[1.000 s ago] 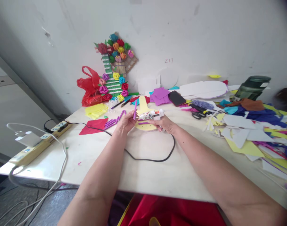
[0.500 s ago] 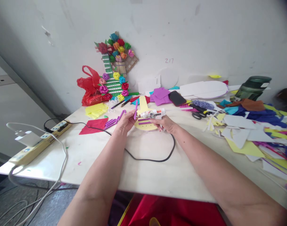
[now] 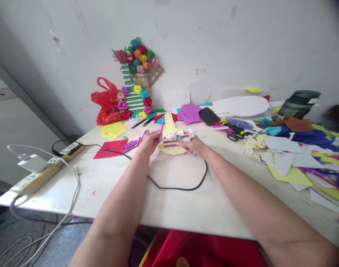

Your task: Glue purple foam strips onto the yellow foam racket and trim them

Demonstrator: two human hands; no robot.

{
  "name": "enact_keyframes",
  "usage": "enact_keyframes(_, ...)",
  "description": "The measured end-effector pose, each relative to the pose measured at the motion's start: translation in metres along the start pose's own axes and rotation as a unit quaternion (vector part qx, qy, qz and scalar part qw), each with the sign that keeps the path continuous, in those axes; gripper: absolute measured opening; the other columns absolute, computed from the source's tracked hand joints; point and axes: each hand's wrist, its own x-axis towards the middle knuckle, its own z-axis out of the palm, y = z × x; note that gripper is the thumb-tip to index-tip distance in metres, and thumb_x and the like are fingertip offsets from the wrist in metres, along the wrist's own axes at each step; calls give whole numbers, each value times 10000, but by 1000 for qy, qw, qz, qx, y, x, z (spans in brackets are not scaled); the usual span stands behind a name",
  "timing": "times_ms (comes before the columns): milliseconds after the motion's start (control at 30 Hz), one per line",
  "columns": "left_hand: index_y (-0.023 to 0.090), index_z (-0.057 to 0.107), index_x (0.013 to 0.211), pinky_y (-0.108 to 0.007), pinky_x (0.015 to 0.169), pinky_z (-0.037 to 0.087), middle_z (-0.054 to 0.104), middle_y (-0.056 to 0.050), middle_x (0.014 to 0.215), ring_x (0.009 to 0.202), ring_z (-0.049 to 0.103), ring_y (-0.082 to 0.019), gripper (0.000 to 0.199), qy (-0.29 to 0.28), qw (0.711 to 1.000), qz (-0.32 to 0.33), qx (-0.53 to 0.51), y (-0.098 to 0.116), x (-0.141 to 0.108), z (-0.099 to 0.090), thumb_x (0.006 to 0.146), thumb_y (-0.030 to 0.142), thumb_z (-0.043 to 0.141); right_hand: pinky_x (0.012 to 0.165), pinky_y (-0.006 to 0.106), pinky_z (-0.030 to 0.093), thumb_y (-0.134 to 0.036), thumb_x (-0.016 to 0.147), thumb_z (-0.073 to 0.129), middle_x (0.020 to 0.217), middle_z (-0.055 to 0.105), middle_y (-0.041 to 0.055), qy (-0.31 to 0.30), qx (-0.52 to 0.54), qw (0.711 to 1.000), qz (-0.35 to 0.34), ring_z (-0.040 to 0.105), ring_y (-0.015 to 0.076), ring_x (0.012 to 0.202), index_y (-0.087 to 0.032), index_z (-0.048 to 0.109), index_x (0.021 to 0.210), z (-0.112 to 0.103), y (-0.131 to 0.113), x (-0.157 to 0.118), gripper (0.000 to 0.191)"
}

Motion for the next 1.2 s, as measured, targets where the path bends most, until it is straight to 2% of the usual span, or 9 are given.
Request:
enact_keyframes(300,75,640,757,-186,515,471,575,-28,603,521,529,-76,88,26,996,-46,-65,4,-3,0,685,77,590,262,174,305,-355,571,737,414,484,-61,17,25,1000,5,373,45,284,-145,579,628,-5,2,1,270)
enact_keyframes(433,83,630,791,-161,503,460,564,-23,601,516,515,-63,108,30,995,-32,-93,10,-3,-1,704,66,568,273,197,322,-376,567,736,409,494,-47,75,84,994,6,368,49,276,-149,542,551,-13,2,2,299)
enact_keyframes(600,107,625,763,-145,470,430,546,5,562,487,495,-51,86,64,994,-2,-86,17,1,-3,698,74,581,283,201,318,-408,597,704,433,524,-34,167,196,966,29,376,50,281,-148,550,601,-26,3,7,302)
enact_keyframes(733,113,640,729,-160,462,412,549,16,548,472,489,-53,111,34,999,10,16,24,14,-5,628,128,683,308,196,335,-423,604,697,432,510,-48,203,275,939,42,360,41,289,-161,532,630,-33,5,14,311)
enact_keyframes(867,113,674,716,-165,490,410,606,-17,631,516,510,-60,202,-5,988,25,153,33,30,-9,566,216,761,323,194,336,-407,606,695,430,505,-53,221,307,925,51,354,40,303,-169,518,639,-35,3,23,298)
enact_keyframes(1067,131,706,714,-195,480,387,619,-25,590,499,502,-88,190,-43,942,54,328,36,49,-7,554,221,755,345,195,345,-380,629,668,448,504,-61,226,339,912,49,350,46,325,-193,491,662,-40,1,35,260)
enact_keyframes(1200,159,717,665,-203,461,355,620,-10,556,486,492,-99,129,-54,896,67,437,36,57,2,537,158,730,354,194,345,-302,650,632,453,498,-57,235,358,902,54,359,44,334,-182,497,655,-45,5,43,181)
